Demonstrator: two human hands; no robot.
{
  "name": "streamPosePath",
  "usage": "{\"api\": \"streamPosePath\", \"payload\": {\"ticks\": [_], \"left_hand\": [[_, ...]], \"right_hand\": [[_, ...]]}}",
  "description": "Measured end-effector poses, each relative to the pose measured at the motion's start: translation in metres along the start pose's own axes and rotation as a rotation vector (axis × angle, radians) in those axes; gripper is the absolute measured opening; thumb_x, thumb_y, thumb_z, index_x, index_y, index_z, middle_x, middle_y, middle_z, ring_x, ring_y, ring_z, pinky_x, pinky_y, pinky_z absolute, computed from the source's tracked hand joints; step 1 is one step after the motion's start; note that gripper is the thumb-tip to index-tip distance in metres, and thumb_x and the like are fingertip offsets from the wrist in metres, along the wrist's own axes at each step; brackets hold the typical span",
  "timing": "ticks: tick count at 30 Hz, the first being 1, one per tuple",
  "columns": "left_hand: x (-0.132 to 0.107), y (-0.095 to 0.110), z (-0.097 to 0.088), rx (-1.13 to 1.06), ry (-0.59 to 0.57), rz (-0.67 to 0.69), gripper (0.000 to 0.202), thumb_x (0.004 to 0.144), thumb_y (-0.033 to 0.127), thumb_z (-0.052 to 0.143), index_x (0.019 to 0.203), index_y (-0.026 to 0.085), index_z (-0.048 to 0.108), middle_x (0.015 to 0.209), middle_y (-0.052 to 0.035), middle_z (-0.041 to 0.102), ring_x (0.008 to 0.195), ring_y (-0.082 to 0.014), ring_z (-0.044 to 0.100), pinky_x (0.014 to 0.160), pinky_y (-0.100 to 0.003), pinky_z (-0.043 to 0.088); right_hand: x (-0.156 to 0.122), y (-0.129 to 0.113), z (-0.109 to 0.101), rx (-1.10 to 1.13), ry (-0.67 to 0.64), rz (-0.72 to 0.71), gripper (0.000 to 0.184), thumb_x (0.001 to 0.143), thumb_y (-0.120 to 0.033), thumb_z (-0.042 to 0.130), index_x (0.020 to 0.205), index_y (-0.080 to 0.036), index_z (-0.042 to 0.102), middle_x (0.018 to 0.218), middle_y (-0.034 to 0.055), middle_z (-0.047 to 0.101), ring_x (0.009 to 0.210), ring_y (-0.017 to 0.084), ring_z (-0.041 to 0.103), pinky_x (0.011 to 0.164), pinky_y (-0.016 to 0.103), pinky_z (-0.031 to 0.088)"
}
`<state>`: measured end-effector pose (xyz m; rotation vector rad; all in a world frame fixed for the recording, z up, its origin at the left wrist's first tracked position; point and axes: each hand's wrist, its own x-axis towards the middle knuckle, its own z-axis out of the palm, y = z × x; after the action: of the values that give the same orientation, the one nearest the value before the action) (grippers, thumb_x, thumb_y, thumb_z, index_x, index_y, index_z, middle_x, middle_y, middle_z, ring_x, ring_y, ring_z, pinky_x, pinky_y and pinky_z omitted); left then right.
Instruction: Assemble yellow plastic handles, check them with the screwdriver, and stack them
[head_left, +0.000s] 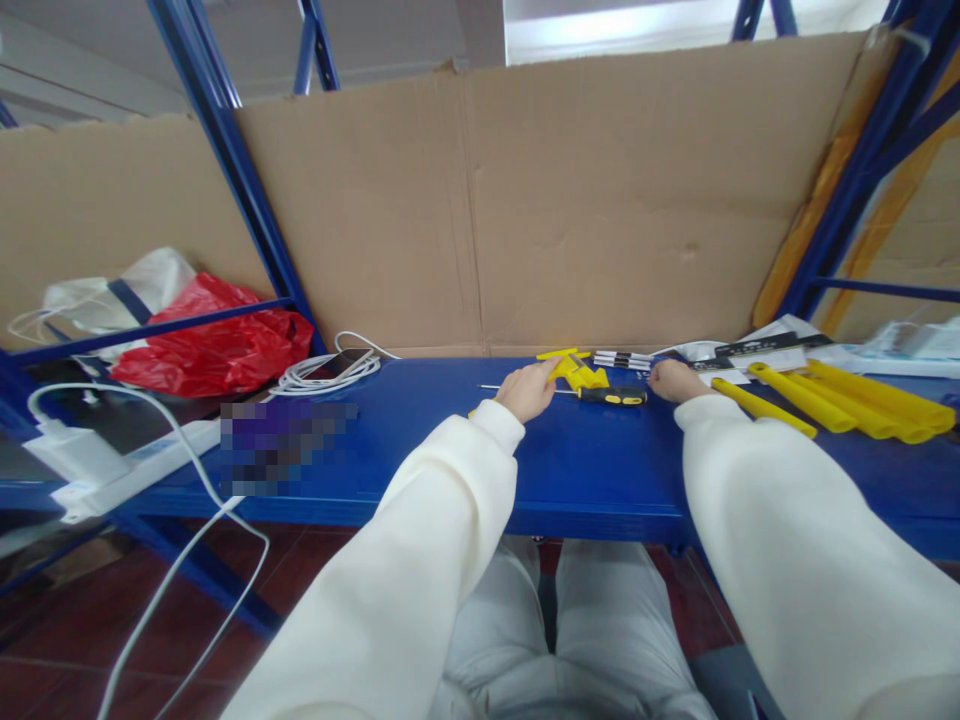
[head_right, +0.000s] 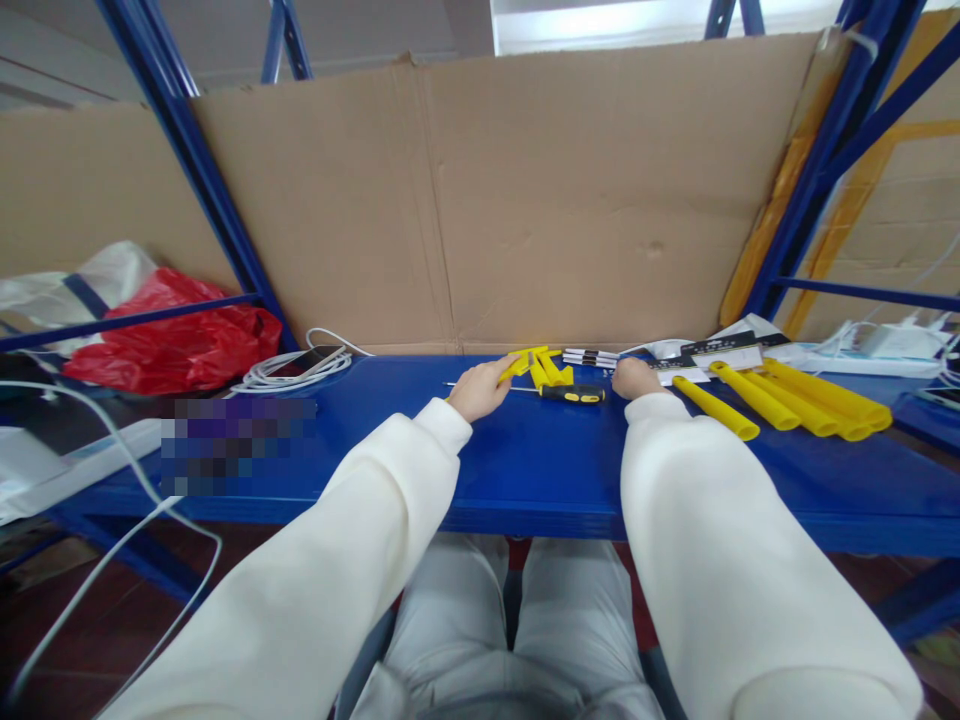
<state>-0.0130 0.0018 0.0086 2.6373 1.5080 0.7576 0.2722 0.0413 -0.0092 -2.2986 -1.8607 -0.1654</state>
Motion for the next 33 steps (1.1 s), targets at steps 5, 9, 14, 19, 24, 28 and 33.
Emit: {"api": "streamPosePath", "payload": {"ticks": [5,9,14,19,24,28,33], "left_hand": [[0.007,-0.002,-0.001,-0.279,0.120,-0.019,0.043,0.091,0.015,0.056,0.133,0.020,0.064,0.122,-0.0120,0.073,0.116,-0.0278,0.066,0.102,-0.036,0.047],[0.012,0.003,-0.007,-0.643,0.196,-0.048,0.019,0.087,0.008,0.058,0.101,0.015,0.070,0.092,-0.0073,0.074,0.093,-0.0210,0.068,0.083,-0.027,0.052],[0.005,0.017,-0.022,-1.093,0.022,-0.356,0.020,0.094,0.008,0.048,0.076,0.018,0.051,0.056,0.0074,0.045,0.040,-0.0053,0.036,0.043,-0.016,0.030],[0.000,0.021,-0.022,-1.188,-0.189,-0.530,0.025,0.093,0.004,0.045,0.073,0.019,0.044,0.053,0.0080,0.041,0.037,-0.0043,0.032,0.039,-0.016,0.023],[0.000,0.021,-0.017,-1.181,-0.265,-0.550,0.022,0.093,0.005,0.045,0.075,0.018,0.048,0.053,0.0077,0.042,0.037,-0.0042,0.033,0.038,-0.016,0.025],[-0.001,0.022,-0.018,-1.167,-0.285,-0.550,0.021,0.093,0.005,0.045,0.076,0.018,0.049,0.053,0.0075,0.043,0.037,-0.0041,0.033,0.038,-0.016,0.026],[-0.001,0.021,-0.017,-1.173,-0.291,-0.543,0.016,0.090,0.006,0.049,0.079,0.018,0.050,0.054,0.0076,0.045,0.038,-0.0044,0.034,0.038,-0.016,0.027]], "right_hand": [[0.005,0.001,0.001,0.046,0.045,-0.042,0.020,0.084,-0.010,0.053,0.085,-0.010,0.073,0.101,0.0220,0.072,0.101,0.030,0.069,0.084,0.032,0.051],[0.014,-0.003,0.002,0.180,0.202,-0.154,0.019,0.082,-0.009,0.052,0.079,-0.014,0.071,0.089,0.0182,0.071,0.096,0.028,0.067,0.087,0.033,0.050],[0.015,-0.027,0.000,0.523,0.364,-0.348,0.015,0.082,-0.016,0.054,0.073,-0.018,0.065,0.084,0.0126,0.068,0.091,0.026,0.063,0.089,0.038,0.051],[0.002,-0.058,0.002,0.789,0.282,-0.517,0.011,0.080,-0.030,0.062,0.075,-0.021,0.065,0.085,0.0064,0.067,0.084,0.022,0.063,0.086,0.038,0.052],[-0.007,-0.077,0.006,0.857,0.178,-0.612,0.012,0.074,-0.031,0.068,0.069,-0.021,0.065,0.084,0.0041,0.067,0.084,0.021,0.063,0.087,0.038,0.052],[-0.012,-0.082,0.005,0.899,0.175,-0.608,0.012,0.072,-0.030,0.069,0.066,-0.021,0.065,0.082,0.0032,0.067,0.085,0.021,0.063,0.090,0.039,0.050],[-0.019,-0.085,0.000,0.898,0.136,-0.574,0.011,0.071,-0.027,0.068,0.063,-0.021,0.065,0.080,0.0029,0.067,0.085,0.022,0.063,0.092,0.040,0.049]]}}
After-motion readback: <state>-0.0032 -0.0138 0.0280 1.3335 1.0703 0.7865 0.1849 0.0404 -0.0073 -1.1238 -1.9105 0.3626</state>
